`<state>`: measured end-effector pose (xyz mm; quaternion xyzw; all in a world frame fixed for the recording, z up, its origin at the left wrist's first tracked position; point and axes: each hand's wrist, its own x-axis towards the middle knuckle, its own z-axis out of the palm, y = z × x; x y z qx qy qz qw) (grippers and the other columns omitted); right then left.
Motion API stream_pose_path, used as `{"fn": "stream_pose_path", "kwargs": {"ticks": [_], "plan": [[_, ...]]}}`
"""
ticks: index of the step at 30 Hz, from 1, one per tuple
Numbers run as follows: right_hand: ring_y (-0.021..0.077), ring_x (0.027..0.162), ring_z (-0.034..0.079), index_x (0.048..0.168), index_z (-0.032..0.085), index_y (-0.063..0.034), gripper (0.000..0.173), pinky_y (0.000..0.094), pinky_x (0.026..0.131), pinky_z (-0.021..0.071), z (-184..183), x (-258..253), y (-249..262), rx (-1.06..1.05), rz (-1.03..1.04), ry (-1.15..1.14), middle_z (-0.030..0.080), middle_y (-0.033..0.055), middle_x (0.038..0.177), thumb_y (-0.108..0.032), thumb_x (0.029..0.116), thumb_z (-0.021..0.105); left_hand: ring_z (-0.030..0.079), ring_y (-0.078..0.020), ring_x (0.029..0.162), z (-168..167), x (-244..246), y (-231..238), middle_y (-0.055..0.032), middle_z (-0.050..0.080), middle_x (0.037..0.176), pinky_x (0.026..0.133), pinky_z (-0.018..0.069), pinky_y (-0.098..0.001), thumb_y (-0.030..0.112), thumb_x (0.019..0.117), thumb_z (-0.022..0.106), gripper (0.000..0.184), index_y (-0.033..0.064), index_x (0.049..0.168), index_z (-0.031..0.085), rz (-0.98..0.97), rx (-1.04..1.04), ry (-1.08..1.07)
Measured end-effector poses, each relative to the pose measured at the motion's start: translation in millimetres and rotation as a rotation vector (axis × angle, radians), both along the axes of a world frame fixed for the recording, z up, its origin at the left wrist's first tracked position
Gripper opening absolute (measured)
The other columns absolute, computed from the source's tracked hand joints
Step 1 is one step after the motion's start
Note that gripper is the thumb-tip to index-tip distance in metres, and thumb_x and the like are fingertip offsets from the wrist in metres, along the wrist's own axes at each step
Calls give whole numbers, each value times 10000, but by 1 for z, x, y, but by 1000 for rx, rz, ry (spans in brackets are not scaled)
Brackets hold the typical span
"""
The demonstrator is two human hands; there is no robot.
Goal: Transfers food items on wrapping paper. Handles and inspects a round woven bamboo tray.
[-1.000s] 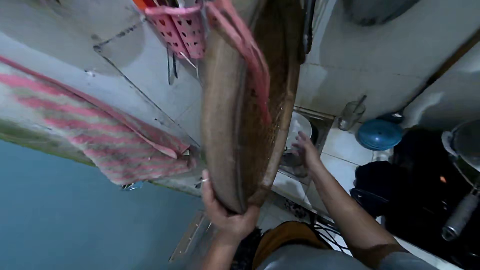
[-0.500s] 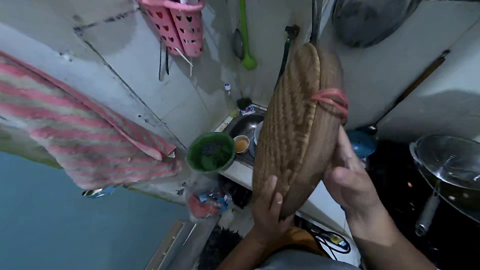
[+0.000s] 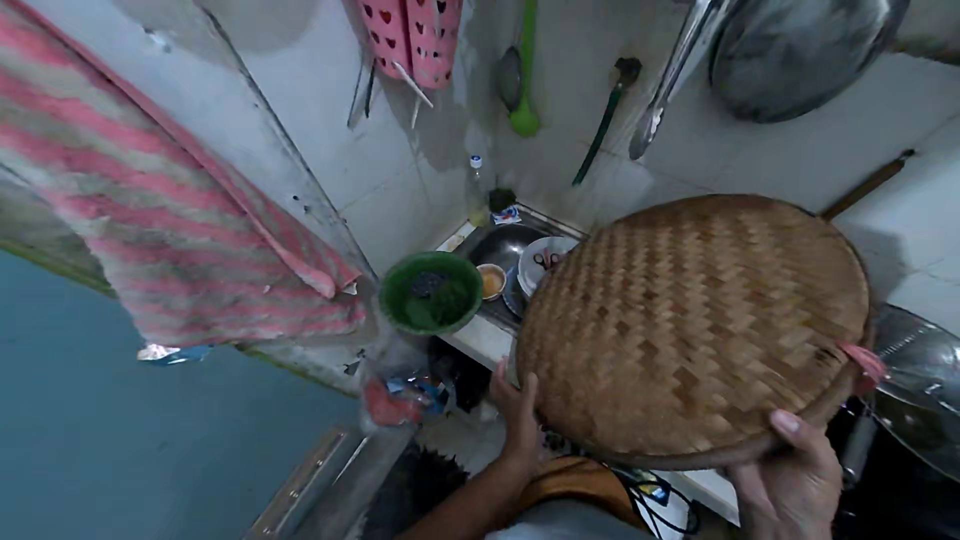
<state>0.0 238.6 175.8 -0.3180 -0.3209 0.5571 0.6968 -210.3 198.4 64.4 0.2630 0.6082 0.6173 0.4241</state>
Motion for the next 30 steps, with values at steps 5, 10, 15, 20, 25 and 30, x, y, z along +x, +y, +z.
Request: {"fn": "stream_pose_path", "kwargs": {"ticks": [5, 10, 15, 20, 25, 30], "plan": [[110, 926, 752, 1038, 777, -147, 292, 316, 825, 639, -13, 23, 0, 167, 172, 97, 783, 23, 979, -215, 759, 824, 570, -307, 1282, 10, -13, 38, -163, 535, 1449, 1008, 520, -513, 496, 1032, 539, 685, 162, 1578, 295, -84, -319, -603], [166, 917, 748, 1013, 754, -117, 341, 387, 824, 636, -58, 26, 29, 87, 254, 244, 770, 61, 968, -216, 702, 851, 495, -311, 1363, 5, -38, 68, -193, 416, 1549, 1069, 477, -504, 420, 1021, 600, 815, 184, 1632, 116, -3, -162, -478], [194, 860, 740, 1046, 618, -80, 556, 407, 771, 641, -83, -3, 56, -149, 159, 253, 736, 94, 925, -176, 576, 900, 498, -346, 1339, -27, -59, 80, -233, 432, 1512, 1043, 480, -518, 366, 1025, 613, 784, 132, 1614, 150, 53, -269, -468], [185, 876, 751, 996, 715, -90, 453, 389, 796, 641, -91, 15, 53, -101, 253, 282, 761, 88, 932, -216, 607, 908, 522, -316, 1325, -20, -54, 61, -226, 412, 1528, 1032, 508, -473, 367, 1036, 582, 817, 150, 1625, 60, 31, -172, -426], [181, 852, 739, 1028, 631, -74, 524, 386, 768, 639, -95, 6, 61, -185, 215, 239, 738, 87, 910, -188, 592, 900, 531, -317, 1314, -32, -58, 62, -222, 433, 1514, 1026, 514, -476, 363, 1052, 560, 760, 134, 1619, 109, 43, -246, -426], [181, 851, 745, 972, 696, -88, 469, 386, 768, 639, -95, 22, 48, -155, 205, 287, 751, 85, 900, -217, 575, 911, 511, -315, 1338, -12, -51, 52, -226, 376, 1554, 1038, 506, -469, 355, 1051, 555, 812, 165, 1631, 18, 20, -199, -382]]}}
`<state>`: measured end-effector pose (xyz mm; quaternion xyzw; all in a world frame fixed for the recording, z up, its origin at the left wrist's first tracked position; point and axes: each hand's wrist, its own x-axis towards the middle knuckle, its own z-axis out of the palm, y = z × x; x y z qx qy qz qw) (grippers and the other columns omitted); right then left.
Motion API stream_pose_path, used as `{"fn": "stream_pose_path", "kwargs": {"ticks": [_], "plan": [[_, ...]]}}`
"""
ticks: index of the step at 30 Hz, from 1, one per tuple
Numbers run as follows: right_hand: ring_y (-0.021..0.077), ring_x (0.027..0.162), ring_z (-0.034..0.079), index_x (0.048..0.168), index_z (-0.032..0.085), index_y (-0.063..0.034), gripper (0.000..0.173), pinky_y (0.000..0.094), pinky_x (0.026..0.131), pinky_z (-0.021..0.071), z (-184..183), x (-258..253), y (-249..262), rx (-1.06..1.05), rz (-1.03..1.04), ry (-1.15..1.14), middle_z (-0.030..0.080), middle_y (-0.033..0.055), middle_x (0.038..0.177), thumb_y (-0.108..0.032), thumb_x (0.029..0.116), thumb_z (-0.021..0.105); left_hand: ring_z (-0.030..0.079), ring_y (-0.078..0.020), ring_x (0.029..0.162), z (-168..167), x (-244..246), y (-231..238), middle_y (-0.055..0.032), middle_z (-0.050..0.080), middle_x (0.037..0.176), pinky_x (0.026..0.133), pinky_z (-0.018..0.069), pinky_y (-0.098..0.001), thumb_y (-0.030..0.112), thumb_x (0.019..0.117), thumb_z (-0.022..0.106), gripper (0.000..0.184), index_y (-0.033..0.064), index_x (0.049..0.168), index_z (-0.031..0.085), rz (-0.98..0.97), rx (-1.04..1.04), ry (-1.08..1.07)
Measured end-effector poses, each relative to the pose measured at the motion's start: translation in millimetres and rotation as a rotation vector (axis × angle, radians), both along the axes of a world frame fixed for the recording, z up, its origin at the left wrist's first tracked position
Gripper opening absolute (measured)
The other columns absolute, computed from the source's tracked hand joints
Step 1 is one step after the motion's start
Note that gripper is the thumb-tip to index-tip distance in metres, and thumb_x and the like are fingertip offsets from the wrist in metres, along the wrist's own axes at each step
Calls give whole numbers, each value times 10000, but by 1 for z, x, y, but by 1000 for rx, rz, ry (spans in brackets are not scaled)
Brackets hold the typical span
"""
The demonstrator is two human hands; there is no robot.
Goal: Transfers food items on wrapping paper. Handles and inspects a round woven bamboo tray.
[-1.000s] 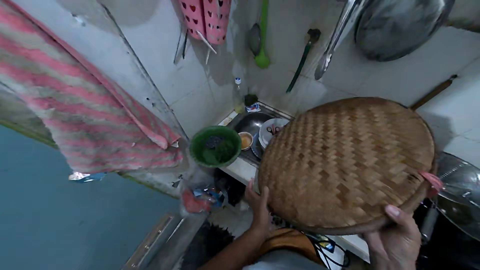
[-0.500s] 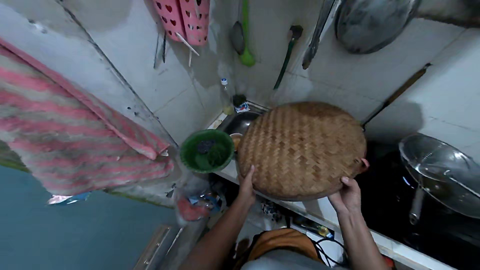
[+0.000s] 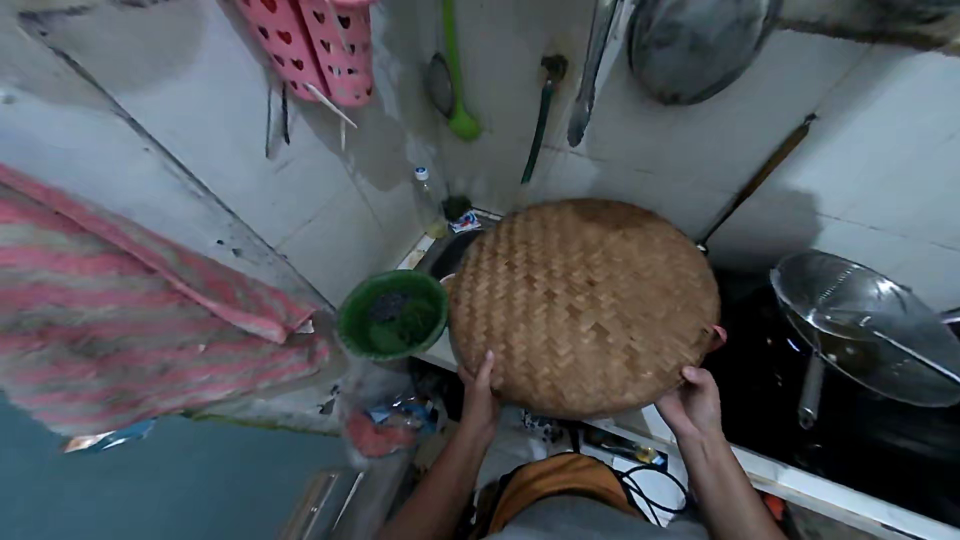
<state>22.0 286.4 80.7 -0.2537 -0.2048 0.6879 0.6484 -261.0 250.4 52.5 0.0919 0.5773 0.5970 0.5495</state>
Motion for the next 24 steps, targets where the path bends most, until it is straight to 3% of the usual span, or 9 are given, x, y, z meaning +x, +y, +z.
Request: {"fn": "stream_pose_path", "kwargs": {"ticks": [2, 6, 9, 12, 15, 17, 20, 22, 24], "plan": [[185, 867, 747, 986, 704, -84, 457, 387, 787, 639, 9, 3, -12, 30, 21, 3, 756, 89, 920, -202, 593, 907, 504, -296, 1352, -5, 2, -8, -205, 380, 1562, 1059, 495, -463, 370, 1062, 526, 795, 173, 1637, 14, -23, 20, -24], [154, 945, 741, 1175, 658, -151, 622, 379, 832, 641, 48, 1, -41, 160, 45, -175, 759, 42, 1032, -149, 608, 915, 556, -273, 1299, -10, -1, -25, -173, 499, 1481, 1043, 507, -450, 362, 1092, 444, 608, 122, 1603, 219, -162, -14, -88], [47, 1053, 706, 1314, 611, -286, 715, 281, 897, 618, 76, 5, -79, 371, 62, -505, 736, -111, 1173, -199, 670, 911, 511, -298, 1344, 6, -19, -50, -182, 378, 1581, 1049, 490, -470, 227, 1045, 561, 688, 99, 1618, 202, -272, 26, 172], [-89, 1131, 626, 1330, 593, -350, 628, 175, 977, 555, 101, -1, -108, 627, 199, -895, 681, -258, 1229, -234, 779, 871, 513, -214, 1362, 58, -49, -77, -116, 363, 1612, 1061, 494, -398, 388, 954, 634, 854, 102, 1623, 186, -200, 373, 415], [-48, 941, 660, 1091, 666, -100, 329, 145, 838, 557, 87, -26, -102, 953, 314, -1161, 720, -43, 957, -204, 807, 795, 508, -210, 1392, 118, -68, -106, 27, 405, 1610, 1072, 506, -445, 699, 866, 624, 924, 333, 1616, 227, -232, 741, 422], [90, 771, 679, 988, 669, -62, 246, 238, 709, 563, 76, -51, -89, 1194, 366, -1332, 702, 51, 815, -196, 792, 731, 531, -145, 1354, 143, -63, -126, 78, 441, 1568, 1047, 521, -390, 752, 803, 639, 1040, 340, 1615, 137, -270, 750, 298], [245, 859, 740, 1017, 692, -36, 210, 412, 725, 621, 54, -86, -80, 1379, 439, -1373, 738, 126, 962, -83, 816, 728, 703, -107, 1028, 143, -44, -130, 5, 684, 1155, 847, 626, -313, 502, 809, 809, 923, 121, 1457, 274, 99, 467, 125], [285, 1011, 741, 1032, 696, -44, 157, 443, 802, 627, 40, -105, -81, 1412, 497, -1396, 735, 159, 1132, -69, 878, 710, 715, -112, 934, 135, -43, -120, -47, 679, 1074, 782, 636, -310, 229, 895, 641, 679, 80, 1458, 290, 271, 342, 117], [345, 1175, 685, 1134, 702, -42, 217, 511, 916, 592, 46, -119, -81, 1390, 745, -1445, 674, 192, 1307, -132, 937, 717, 717, -122, 877, 126, -46, -117, -61, 670, 1026, 730, 637, -318, 110, 852, 562, 625, 73, 1422, 305, 360, 322, 149]]}}
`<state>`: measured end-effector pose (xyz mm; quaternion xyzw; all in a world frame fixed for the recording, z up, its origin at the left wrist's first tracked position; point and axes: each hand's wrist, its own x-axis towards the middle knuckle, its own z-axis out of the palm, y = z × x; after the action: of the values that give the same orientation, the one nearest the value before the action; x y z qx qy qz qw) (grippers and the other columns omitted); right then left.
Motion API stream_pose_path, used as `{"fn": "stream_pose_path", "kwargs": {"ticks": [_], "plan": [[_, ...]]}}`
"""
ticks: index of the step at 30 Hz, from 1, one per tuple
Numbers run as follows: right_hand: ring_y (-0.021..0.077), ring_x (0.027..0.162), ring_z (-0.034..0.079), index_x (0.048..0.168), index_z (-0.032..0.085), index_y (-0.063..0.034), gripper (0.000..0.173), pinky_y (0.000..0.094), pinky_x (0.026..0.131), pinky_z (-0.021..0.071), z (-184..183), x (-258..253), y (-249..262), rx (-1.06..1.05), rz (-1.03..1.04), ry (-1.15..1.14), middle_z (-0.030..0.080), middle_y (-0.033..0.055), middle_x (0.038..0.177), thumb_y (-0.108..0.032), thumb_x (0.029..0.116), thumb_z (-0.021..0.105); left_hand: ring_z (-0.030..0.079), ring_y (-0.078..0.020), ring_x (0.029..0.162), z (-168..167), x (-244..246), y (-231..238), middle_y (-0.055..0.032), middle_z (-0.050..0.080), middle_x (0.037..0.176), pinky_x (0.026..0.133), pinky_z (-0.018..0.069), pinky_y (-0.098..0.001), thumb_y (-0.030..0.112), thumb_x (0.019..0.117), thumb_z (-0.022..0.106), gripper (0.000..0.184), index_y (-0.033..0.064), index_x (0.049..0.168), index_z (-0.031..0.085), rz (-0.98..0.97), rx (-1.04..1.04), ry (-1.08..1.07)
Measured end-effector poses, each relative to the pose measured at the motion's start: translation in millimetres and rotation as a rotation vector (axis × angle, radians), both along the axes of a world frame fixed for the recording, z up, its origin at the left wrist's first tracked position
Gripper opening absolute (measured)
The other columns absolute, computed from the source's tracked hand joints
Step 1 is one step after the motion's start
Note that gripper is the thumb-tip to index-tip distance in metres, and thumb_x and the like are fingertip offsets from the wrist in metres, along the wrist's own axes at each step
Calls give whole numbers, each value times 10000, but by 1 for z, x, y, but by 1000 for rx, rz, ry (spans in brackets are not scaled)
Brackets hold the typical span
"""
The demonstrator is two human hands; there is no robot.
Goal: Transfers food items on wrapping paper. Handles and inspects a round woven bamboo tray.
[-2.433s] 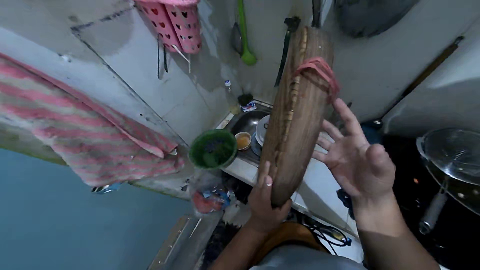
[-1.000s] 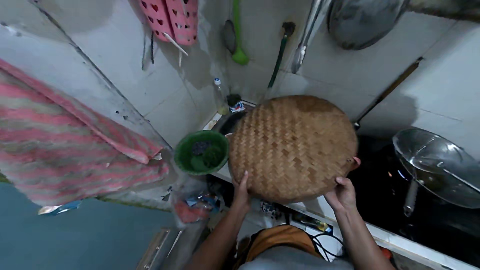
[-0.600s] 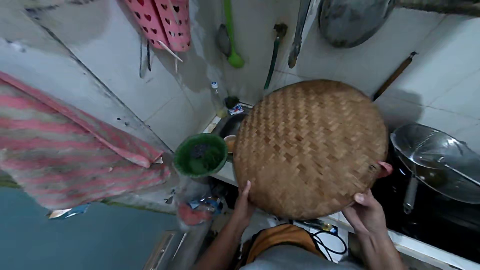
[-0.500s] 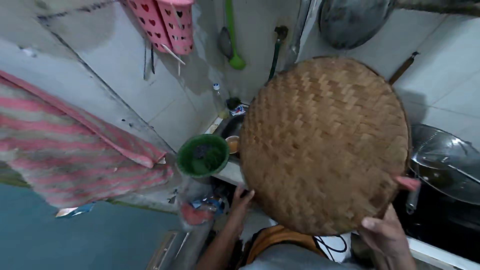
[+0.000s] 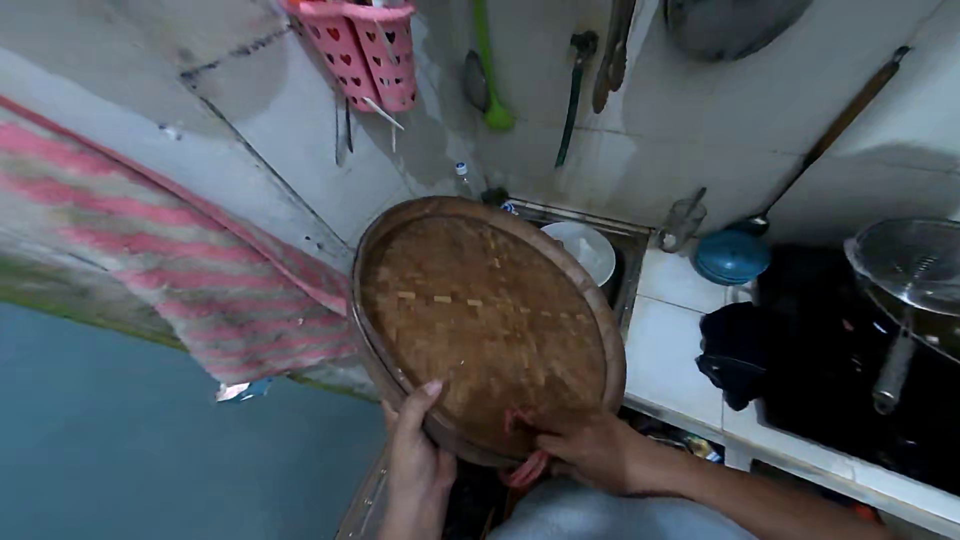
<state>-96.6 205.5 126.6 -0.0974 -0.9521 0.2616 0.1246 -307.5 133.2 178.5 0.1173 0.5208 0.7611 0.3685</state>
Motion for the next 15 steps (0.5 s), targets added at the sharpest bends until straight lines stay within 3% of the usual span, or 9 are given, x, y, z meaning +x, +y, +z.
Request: {"fn": "stream_pose_path", "kwargs": {"ticks": [2, 4, 6, 8, 10, 12, 14, 15], "plan": [[362, 1338, 571, 1235, 697, -77, 302, 552, 1079, 487, 13, -15, 11, -166, 102, -73, 638, 155, 1391, -210, 965, 710, 722, -127, 840, -9, -4, -3, -56, 676, 987, 698, 639, -330, 93, 783, 570, 649, 69, 1385, 327, 32, 6, 5], [331, 1485, 408, 1363, 661, -111, 389, 541, 1232, 310, 13, -45, 24, -321, 137, 150, 574, 105, 1492, -223, 1011, 536, 720, -126, 841, -16, -3, -5, -49, 677, 979, 701, 637, -335, 112, 741, 584, 682, 69, 1374, 335, 20, -5, -10], [291, 1554, 283, 1531, 490, -89, 510, 544, 1282, 165, 9, -97, 34, -248, 120, 275, 429, 96, 1616, -296, 1086, 350, 722, -118, 807, -17, 2, -8, -40, 687, 919, 687, 636, -322, 99, 765, 560, 569, 68, 1304, 380, 10, 6, -39], [272, 1588, 175, 1599, 379, -100, 568, 612, 1271, 53, -2, -140, 61, -127, 55, 208, 315, 77, 1680, -357, 1094, 415, 720, -108, 760, -15, 6, -10, -27, 694, 853, 650, 629, -303, 91, 769, 549, 488, 71, 1236, 411, 2, 16, -68], [332, 1593, 120, 1621, 329, -115, 609, 674, 1244, 12, -18, -148, 122, -149, -167, 110, 247, 101, 1702, -393, 1089, 429, 723, -95, 763, -11, 5, -20, -8, 701, 852, 641, 631, -301, 100, 734, 575, 503, 73, 1217, 437, 15, 10, -69], [379, 1586, 111, 1650, 240, -151, 657, 702, 1226, 53, -47, -136, 185, -154, -473, 19, 190, 126, 1715, -505, 1102, 310, 727, -86, 757, -10, 0, -35, 4, 714, 834, 637, 631, -296, 116, 700, 630, 527, 77, 1192, 447, 16, 36, -58], [407, 1578, 120, 1643, 261, -133, 685, 686, 1241, 80, -45, -145, 181, -139, -591, 105, 194, 169, 1705, -522, 1087, 361, 731, -81, 763, -14, -9, -35, 11, 725, 836, 645, 631, -290, 139, 683, 688, 543, 87, 1177, 468, -6, 95, -38], [376, 1586, 113, 1638, 282, -133, 684, 649, 1261, 68, -27, -153, 149, -147, -530, 153, 193, 150, 1710, -484, 1075, 447, 733, -81, 759, -16, -12, -31, 11, 734, 830, 643, 631, -288, 151, 678, 713, 521, 89, 1149, 500, -12, 124, -33]]}}
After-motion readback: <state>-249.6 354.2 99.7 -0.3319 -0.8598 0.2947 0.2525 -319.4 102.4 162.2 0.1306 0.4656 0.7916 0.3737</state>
